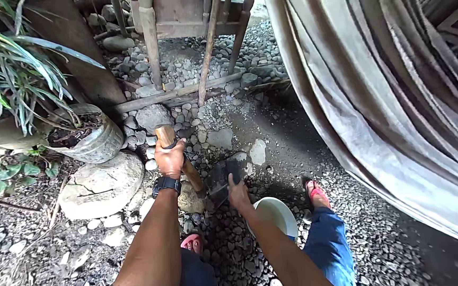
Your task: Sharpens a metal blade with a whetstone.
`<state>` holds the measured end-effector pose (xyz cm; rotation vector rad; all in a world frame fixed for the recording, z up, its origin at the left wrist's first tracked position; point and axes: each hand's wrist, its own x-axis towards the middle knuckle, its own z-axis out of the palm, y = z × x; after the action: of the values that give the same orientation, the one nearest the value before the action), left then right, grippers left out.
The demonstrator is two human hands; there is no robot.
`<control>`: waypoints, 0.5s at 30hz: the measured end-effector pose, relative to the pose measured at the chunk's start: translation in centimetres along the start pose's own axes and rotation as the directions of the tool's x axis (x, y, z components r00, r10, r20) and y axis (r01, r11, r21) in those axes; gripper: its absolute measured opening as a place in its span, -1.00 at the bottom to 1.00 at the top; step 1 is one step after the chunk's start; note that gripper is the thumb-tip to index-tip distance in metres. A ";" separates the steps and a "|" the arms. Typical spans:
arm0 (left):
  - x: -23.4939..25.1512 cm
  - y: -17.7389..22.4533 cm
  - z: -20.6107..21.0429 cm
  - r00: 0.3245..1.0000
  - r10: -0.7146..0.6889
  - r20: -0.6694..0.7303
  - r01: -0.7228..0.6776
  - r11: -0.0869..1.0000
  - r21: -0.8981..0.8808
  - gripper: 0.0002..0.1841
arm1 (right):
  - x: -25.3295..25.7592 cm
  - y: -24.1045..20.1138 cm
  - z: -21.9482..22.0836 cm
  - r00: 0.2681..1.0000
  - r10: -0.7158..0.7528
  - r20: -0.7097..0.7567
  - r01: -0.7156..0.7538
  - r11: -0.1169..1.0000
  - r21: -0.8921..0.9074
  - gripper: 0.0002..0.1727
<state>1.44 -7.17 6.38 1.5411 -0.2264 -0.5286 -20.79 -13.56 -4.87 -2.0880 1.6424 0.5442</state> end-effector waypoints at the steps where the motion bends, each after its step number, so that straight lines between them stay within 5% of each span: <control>1: 0.1 0.0 0.0 1.000 -0.009 -0.010 0.010 1.000 0.016 -0.45 | -1.7 0.2 1.2 0.996 -0.084 0.028 0.085 0.996 -0.014 -0.28; 5: 0.5 -0.4 -0.1 0.999 -0.019 -0.039 0.021 0.999 0.033 -0.42 | -4.1 1.2 3.7 0.962 -0.244 0.119 0.253 0.966 -0.060 -0.27; 11: 0.1 -0.2 0.0 1.000 0.013 0.005 -0.014 0.999 0.035 -0.43 | 0.9 -0.2 -0.2 0.999 0.045 -0.008 -0.044 0.999 0.009 -0.28; 15: 0.4 -0.3 0.4 1.000 0.000 0.004 0.000 0.999 0.052 -0.43 | -4.9 1.1 4.0 0.965 -0.247 0.088 0.249 0.969 -0.007 -0.28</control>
<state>1.55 -7.67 6.07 1.5901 -0.2452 -0.5296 -23.14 -7.65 -5.68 -2.2085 1.3075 0.5575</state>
